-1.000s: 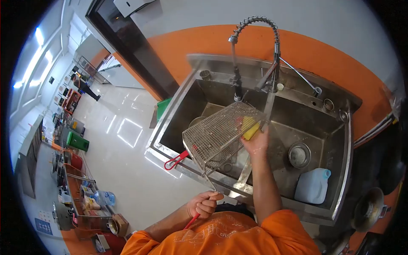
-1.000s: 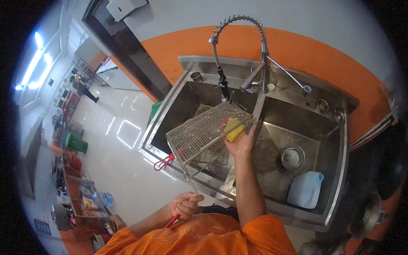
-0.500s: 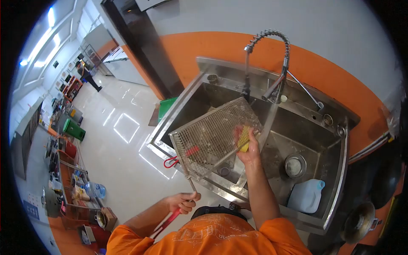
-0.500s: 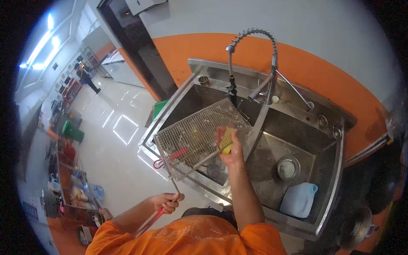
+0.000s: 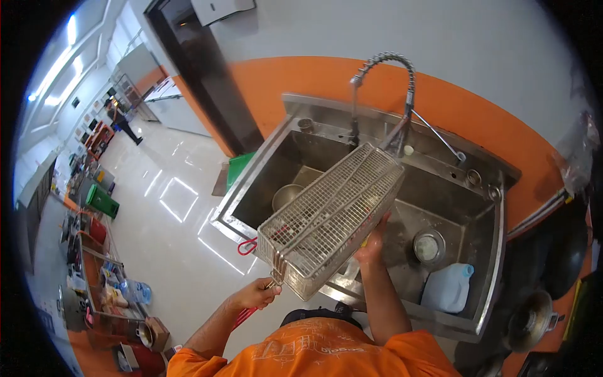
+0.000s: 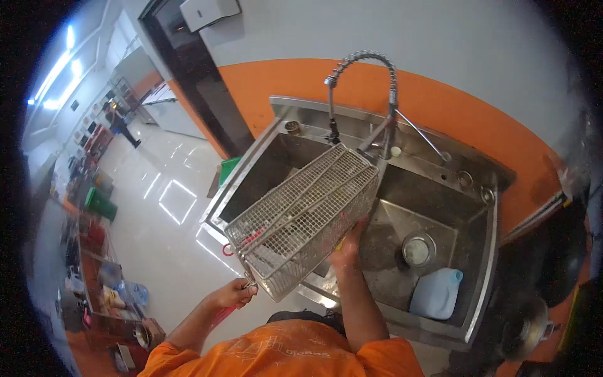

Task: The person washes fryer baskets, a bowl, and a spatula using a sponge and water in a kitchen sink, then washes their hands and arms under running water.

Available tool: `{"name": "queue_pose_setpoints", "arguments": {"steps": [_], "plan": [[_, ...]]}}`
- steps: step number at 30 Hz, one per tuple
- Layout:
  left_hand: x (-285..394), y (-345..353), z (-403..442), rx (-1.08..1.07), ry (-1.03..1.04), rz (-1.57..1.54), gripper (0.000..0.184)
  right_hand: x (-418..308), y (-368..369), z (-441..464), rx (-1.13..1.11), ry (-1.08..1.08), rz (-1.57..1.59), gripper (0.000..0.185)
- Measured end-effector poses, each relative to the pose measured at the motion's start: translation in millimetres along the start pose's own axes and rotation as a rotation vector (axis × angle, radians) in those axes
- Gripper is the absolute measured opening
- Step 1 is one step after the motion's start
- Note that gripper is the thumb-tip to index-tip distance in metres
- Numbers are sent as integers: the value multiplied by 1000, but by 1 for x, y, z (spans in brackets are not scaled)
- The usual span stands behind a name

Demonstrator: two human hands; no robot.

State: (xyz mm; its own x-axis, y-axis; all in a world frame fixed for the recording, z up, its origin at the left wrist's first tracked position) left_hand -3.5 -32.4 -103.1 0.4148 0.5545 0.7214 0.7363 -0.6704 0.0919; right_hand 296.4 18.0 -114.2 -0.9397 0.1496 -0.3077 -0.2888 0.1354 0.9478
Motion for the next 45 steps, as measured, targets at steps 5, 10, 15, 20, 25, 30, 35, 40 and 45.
{"name": "queue_pose_setpoints", "arguments": {"steps": [5, 10, 15, 20, 25, 30, 35, 40, 45], "plan": [[9, 32, 24, 5, 23, 145, 29, -40, -30, -11, -103, -113, 60, 67], [25, 73, 55, -78, -1, 176, 28, -84, -96, -33, 111, -198, 15, 67], [51, 126, 103, -149, -53, 187, 29, -131, -164, -29, 387, -143, -100, 70], [65, 181, 161, -192, -155, 144, 29, -159, -296, -22, 676, -3, -325, 72], [52, 221, 226, -338, -290, 24, 28, -170, -330, -49, 908, -114, -192, 61], [41, 241, 260, -314, -367, 41, 23, -154, -445, -73, 1222, 57, -258, 38], [39, 249, 272, -321, -432, -16, 23, -127, -576, -91, 1424, 82, -404, 37], [57, 264, 275, -411, -516, -77, 23, -119, -625, -78, 1547, 268, -399, 42], [78, 274, 295, -416, -420, -25, 29, -99, -629, -79, 1369, 429, -753, 35]]}}
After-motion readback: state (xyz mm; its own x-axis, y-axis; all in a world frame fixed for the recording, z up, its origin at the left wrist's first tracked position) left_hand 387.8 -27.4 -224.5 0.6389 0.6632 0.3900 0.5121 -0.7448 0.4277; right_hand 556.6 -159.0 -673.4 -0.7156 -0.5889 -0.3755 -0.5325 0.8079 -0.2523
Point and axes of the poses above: each hand's wrist, its own z-axis towards the middle knuckle, its own y-axis out of the palm, x = y × z, the point moved 7 cm from there along z, towards the middle knuckle, and after that the axes turned 13 degrees about -z, right-handed, at the moved point
